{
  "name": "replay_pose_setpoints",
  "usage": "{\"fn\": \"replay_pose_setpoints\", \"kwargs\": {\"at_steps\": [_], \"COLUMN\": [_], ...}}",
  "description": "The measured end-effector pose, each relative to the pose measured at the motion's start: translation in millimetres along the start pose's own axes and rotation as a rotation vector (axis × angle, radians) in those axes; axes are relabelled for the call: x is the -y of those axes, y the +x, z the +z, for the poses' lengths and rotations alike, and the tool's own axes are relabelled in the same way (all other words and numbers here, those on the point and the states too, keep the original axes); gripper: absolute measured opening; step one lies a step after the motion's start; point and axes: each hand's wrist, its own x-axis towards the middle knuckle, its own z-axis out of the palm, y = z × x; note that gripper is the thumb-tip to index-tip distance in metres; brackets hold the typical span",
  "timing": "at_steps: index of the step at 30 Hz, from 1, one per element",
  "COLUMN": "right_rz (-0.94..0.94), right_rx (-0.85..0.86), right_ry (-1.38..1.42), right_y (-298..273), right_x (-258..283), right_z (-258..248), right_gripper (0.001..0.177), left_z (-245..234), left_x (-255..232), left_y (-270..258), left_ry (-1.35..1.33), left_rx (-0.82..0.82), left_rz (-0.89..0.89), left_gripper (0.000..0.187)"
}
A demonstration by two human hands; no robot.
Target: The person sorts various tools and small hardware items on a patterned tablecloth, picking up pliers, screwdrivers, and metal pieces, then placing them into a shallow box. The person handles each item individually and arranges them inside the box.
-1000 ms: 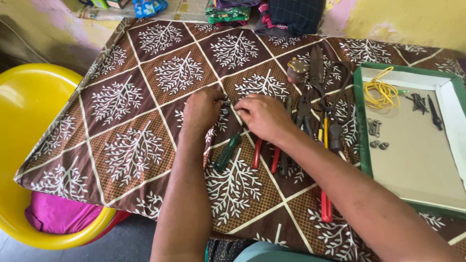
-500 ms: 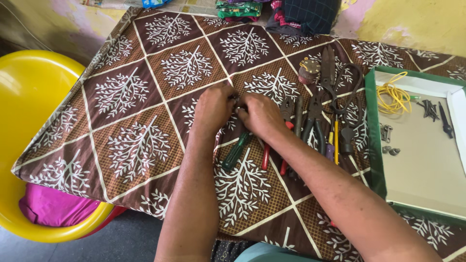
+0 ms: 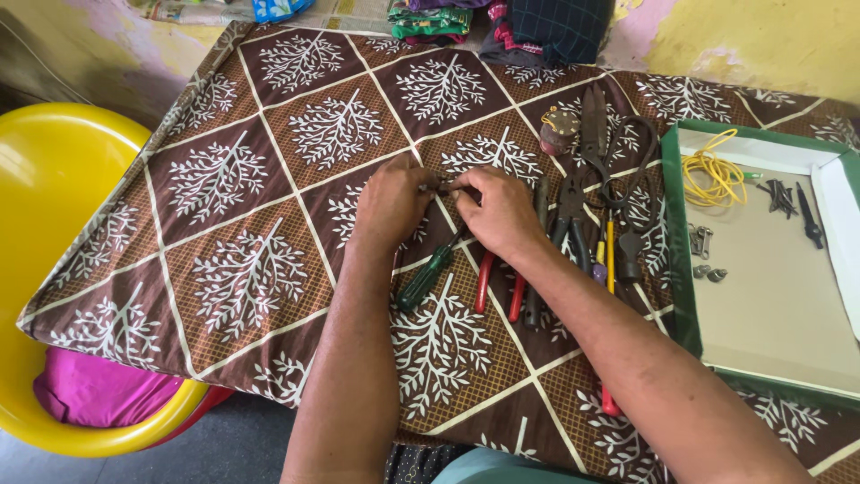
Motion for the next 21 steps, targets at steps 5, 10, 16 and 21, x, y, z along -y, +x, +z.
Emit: {"fn": "replay_pose_setpoints", "kwargs": {"at_steps": [5,10,16,21], "right_rz": [0.182,0.451,0.622,0.558], "right_rx": [0.017,0.117,0.117,0.027], "right_ry": [0.236,0.930,1.138,1.100], "right_y": [-6.1,-4.6,-9.1,-12.9], "right_x": [-1.5,-11.7,-19.2,-24.2], "right_z": [-5.9,-9.4,-11.3,-14.7], "right_gripper": [0.017,0.021,0.012,0.014], "left_z": [1.6,1.9,22.4,32.4], "left_x": [3.9,-4.4,-32.7,-41.1], "left_y": [1.6,6.4,8.1,6.6], "left_ry": [-0.061,-0.455,-1.183,-1.348], "left_rx": [-0.048,-0.082,0.102,0.105], "left_rz": [0.007,-0.019,-0.250,-0.272], "left_gripper": [0.010,0.016,0.025,0.024]}}
